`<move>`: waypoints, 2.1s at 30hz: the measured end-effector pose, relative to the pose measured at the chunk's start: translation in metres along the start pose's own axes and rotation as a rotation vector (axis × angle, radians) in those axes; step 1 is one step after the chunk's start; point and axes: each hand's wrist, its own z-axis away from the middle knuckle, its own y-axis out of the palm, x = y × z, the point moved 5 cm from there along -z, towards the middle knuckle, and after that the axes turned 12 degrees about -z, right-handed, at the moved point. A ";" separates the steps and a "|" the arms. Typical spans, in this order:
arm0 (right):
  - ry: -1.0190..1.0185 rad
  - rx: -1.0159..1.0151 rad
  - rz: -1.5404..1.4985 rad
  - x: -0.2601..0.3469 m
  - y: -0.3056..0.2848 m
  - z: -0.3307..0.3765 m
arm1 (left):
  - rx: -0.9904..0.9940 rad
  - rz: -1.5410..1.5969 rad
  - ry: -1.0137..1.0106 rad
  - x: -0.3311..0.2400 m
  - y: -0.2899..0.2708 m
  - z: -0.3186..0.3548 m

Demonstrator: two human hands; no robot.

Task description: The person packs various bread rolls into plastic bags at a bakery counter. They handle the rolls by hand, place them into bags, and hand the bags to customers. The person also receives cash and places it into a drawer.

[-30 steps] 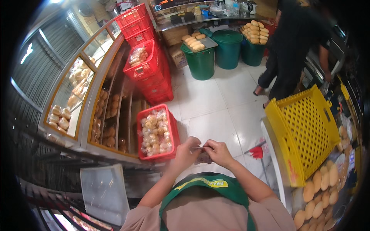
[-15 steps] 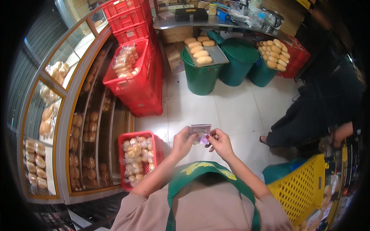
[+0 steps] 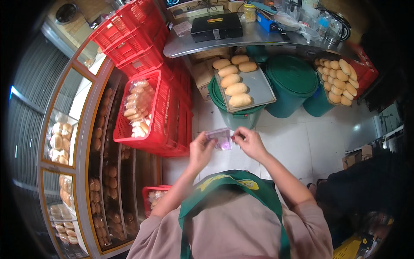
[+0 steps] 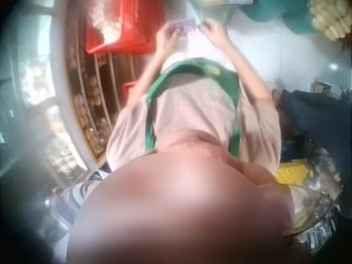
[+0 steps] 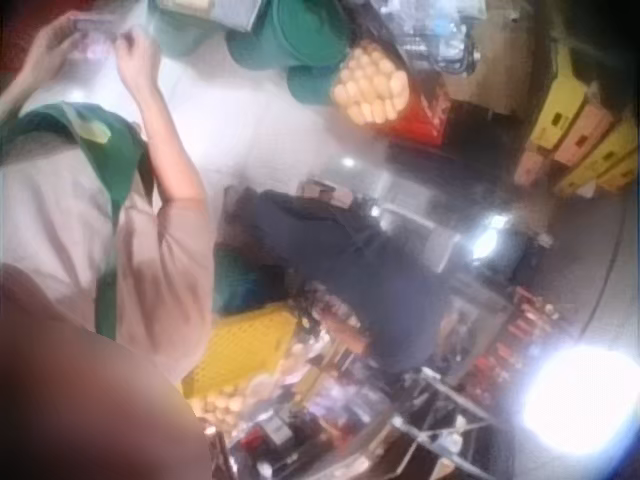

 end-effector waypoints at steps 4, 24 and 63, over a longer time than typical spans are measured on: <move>-0.335 -0.100 0.355 0.026 -0.037 -0.108 | -0.177 0.041 0.014 0.013 -0.029 -0.079; -0.561 0.230 1.305 -0.001 -0.088 -0.555 | -0.142 0.098 -0.097 0.135 -0.083 -0.529; -0.542 0.016 0.384 0.183 -0.192 -0.786 | -0.084 -0.653 0.302 -0.013 -0.002 -0.794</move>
